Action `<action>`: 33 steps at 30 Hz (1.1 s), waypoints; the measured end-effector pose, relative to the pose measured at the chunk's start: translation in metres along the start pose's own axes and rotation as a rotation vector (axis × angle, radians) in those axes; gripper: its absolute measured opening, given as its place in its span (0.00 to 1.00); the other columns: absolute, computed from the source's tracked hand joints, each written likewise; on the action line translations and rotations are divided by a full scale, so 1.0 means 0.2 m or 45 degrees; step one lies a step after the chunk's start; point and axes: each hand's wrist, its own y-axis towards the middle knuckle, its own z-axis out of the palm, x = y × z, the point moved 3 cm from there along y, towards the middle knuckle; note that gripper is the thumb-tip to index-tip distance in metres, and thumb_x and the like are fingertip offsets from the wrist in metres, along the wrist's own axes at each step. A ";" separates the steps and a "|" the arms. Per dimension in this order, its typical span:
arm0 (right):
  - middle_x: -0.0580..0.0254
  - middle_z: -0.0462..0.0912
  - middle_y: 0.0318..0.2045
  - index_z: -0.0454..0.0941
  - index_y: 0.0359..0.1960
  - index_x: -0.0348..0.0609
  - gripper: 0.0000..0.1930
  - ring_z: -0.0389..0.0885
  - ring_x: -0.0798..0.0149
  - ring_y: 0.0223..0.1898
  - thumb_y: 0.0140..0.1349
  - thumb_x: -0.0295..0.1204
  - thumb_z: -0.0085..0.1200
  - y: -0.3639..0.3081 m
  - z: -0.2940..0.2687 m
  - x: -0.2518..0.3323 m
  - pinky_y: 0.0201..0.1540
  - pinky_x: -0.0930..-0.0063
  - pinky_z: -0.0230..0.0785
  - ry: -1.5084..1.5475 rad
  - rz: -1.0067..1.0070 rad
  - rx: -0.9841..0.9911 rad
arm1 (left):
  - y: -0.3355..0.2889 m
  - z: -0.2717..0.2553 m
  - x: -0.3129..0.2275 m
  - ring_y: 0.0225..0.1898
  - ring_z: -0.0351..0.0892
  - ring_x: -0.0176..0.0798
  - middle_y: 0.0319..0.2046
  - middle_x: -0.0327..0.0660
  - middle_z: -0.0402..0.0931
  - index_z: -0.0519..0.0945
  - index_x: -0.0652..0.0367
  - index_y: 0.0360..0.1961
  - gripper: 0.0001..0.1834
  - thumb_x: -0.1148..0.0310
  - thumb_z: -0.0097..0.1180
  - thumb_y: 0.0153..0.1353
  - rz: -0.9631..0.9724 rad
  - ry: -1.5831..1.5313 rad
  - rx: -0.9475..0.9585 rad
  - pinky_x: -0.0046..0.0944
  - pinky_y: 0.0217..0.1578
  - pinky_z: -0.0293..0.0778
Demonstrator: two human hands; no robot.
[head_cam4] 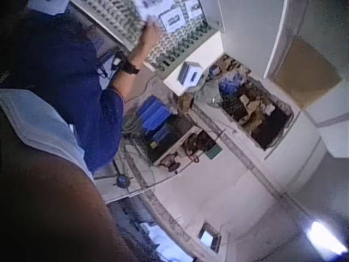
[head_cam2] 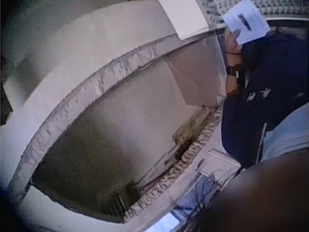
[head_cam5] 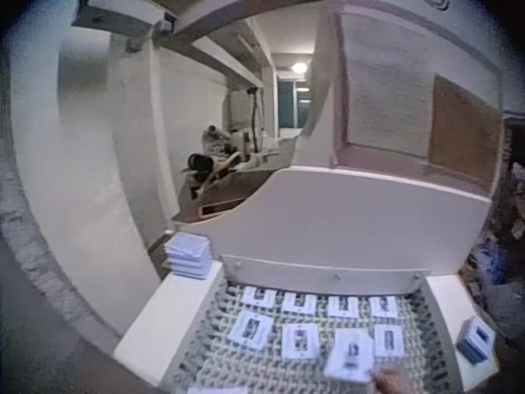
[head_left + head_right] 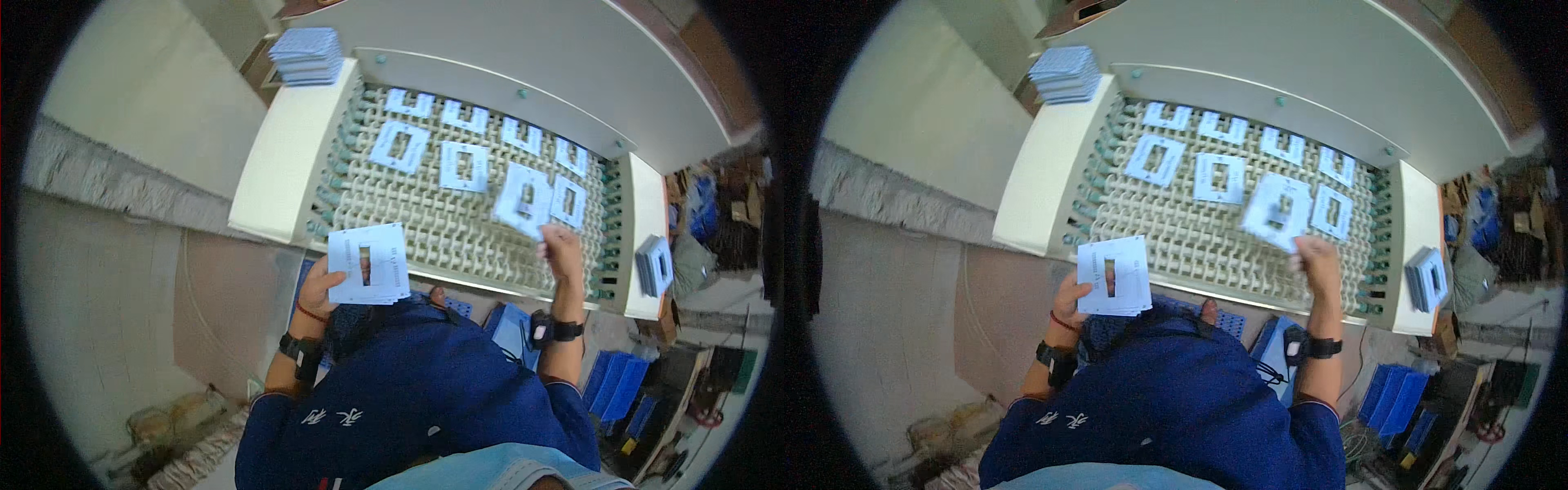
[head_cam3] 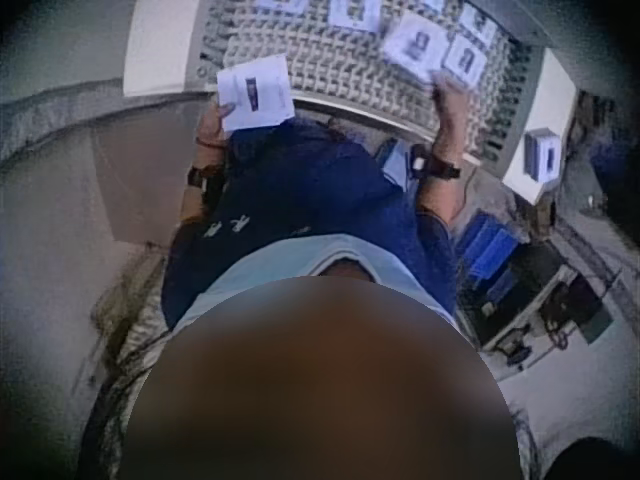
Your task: Placing blue plates and templates into a grid-based processing machine in a workshop.
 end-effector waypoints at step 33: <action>0.59 0.76 0.12 0.80 0.20 0.36 0.14 0.75 0.67 0.16 0.48 0.38 0.60 0.07 0.07 -0.12 0.20 0.70 0.64 -0.987 -0.139 -0.368 | 0.10 -0.11 -0.03 0.44 0.75 0.43 0.45 0.51 0.71 0.61 0.70 0.54 0.27 0.74 0.55 0.54 -0.090 0.164 -0.181 0.41 0.44 0.74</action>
